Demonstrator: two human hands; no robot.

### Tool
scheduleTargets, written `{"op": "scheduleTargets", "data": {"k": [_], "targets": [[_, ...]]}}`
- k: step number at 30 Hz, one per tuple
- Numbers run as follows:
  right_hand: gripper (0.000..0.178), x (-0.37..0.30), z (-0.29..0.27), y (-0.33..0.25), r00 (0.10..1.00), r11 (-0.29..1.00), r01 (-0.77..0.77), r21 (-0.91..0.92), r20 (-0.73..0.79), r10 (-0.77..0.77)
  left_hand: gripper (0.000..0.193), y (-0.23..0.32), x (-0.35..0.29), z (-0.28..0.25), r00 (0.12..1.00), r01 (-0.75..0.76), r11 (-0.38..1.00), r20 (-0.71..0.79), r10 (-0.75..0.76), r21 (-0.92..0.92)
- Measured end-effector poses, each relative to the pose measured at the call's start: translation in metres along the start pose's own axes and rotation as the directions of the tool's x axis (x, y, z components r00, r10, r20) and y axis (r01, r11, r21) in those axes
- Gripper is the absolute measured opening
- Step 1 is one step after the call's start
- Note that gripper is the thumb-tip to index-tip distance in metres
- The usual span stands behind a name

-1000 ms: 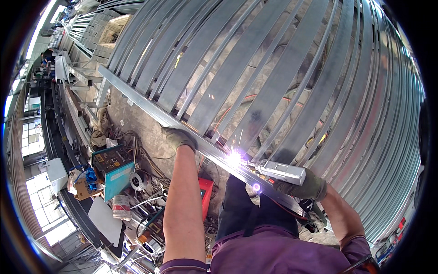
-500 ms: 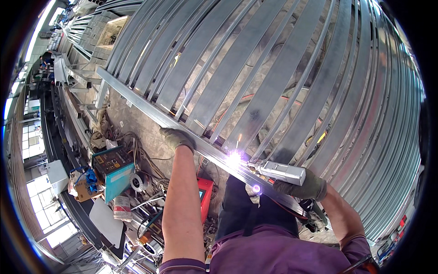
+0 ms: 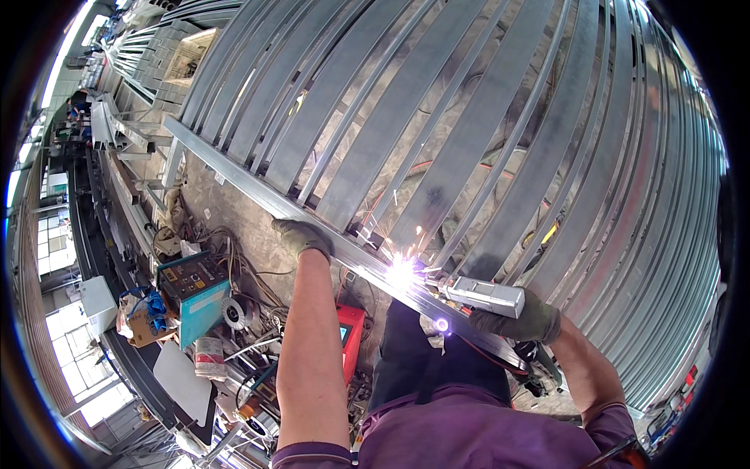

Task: The person welds a metal frame using a handheld welding torch. They hold the frame with one hand and guide the torch along the seams with the other, creating sparks as they work.

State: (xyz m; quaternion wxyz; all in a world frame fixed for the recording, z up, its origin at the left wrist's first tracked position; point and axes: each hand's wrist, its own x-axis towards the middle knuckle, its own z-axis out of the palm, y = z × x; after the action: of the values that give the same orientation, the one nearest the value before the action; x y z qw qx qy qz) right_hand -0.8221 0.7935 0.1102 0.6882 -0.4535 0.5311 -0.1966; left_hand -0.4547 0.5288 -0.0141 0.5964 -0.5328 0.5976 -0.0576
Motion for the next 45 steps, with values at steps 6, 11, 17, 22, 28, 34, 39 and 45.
{"op": "scheduleTargets", "data": {"k": [6,11,17,22,28,34,39,45], "targets": [[0.041,0.0,0.003,0.004,0.999,0.998,0.011,-0.066,-0.052,-0.014,0.068,-0.004,-0.007,-0.012,0.999,-0.04,0.991,0.01,0.04,0.125],[0.041,-0.004,0.004,0.004,0.998,0.999,-0.02,-0.046,-0.067,0.017,0.068,0.001,0.01,0.0,1.0,0.004,1.0,-0.007,-0.003,0.028],[0.053,-0.005,0.008,0.022,0.995,0.996,-0.089,-0.028,-0.04,0.088,0.068,0.004,0.019,0.005,1.0,0.01,0.999,0.002,-0.01,0.044],[0.051,-0.016,0.0,0.015,1.0,0.999,-0.009,0.047,-0.025,0.01,0.068,0.002,0.025,0.009,0.999,0.036,0.998,0.015,-0.036,0.045],[0.048,-0.021,-0.011,0.018,0.997,0.984,-0.071,0.161,0.029,0.068,0.072,0.001,0.029,0.016,1.0,-0.004,0.999,0.014,0.004,0.042],[0.037,-0.022,-0.01,0.012,1.0,0.991,-0.027,0.133,0.006,0.026,0.072,-0.001,0.016,0.008,1.0,0.0,0.993,0.024,-0.003,0.122],[0.046,-0.021,-0.011,0.011,0.995,0.987,-0.099,0.129,0.039,0.095,0.073,-0.006,0.014,0.009,0.998,0.023,1.0,0.055,-0.023,-0.005],[0.049,-0.02,-0.007,0.028,0.997,0.983,-0.074,0.169,0.036,0.069,0.073,-0.003,0.006,0.004,0.999,0.001,0.999,0.046,-0.003,0.037]]}}
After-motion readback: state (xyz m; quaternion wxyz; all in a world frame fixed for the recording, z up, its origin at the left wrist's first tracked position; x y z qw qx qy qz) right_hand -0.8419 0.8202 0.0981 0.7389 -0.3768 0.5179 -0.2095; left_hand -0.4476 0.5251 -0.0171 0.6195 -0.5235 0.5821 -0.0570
